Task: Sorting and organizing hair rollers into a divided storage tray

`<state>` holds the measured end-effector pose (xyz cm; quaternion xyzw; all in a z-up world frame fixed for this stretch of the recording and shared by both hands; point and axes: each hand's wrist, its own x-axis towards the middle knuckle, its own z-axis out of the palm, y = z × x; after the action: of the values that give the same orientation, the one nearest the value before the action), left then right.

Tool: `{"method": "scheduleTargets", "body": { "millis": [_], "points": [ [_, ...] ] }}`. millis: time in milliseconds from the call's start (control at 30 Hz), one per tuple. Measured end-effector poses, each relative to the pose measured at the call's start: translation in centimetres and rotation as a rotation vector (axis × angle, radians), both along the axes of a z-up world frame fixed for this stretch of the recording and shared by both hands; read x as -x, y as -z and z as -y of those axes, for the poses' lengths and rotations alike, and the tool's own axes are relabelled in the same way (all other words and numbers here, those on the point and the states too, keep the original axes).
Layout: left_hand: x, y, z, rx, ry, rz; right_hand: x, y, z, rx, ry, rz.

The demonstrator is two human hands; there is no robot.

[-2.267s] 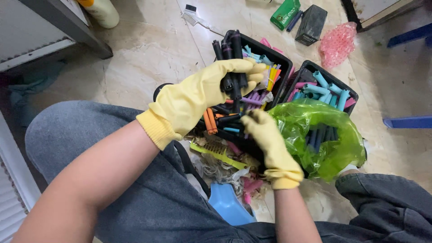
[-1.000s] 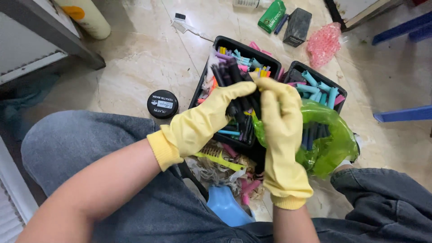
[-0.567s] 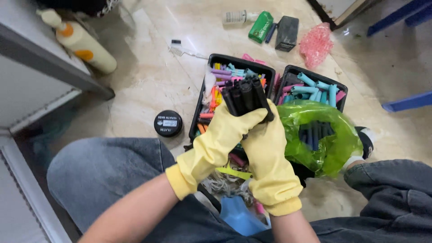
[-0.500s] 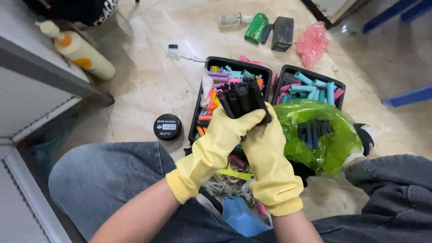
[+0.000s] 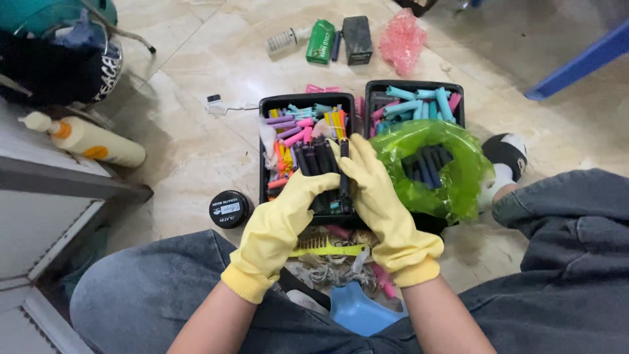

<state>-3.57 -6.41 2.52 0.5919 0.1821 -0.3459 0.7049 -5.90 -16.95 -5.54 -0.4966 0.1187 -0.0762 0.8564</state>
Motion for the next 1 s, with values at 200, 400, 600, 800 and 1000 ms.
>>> {"method": "scheduleTargets", "body": {
  "millis": [200,400,600,800,1000],
  "points": [
    [-0.2,2.1,-0.2,0.270,0.002,-0.088,0.4,-3.3,1.3,-0.168,-0.119,-0.193],
    [-0.7,5.5,0.6,0.301,-0.033,0.013,0.9,-1.4,0.6,0.619,0.002,-0.180],
    [0.9,6.2,3.4,0.187,0.022,0.135,2.4,-0.5,0.4,0.618,0.098,-0.342],
    [3.9,7.2,6.0,0.062,0.084,0.284,2.8,-2.8,2.3,0.418,0.153,-0.565],
    [3.4,7.8,10.8,-0.068,0.139,0.430,3.9,-10.6,2.7,-0.093,0.272,-0.473]
  ]
}}
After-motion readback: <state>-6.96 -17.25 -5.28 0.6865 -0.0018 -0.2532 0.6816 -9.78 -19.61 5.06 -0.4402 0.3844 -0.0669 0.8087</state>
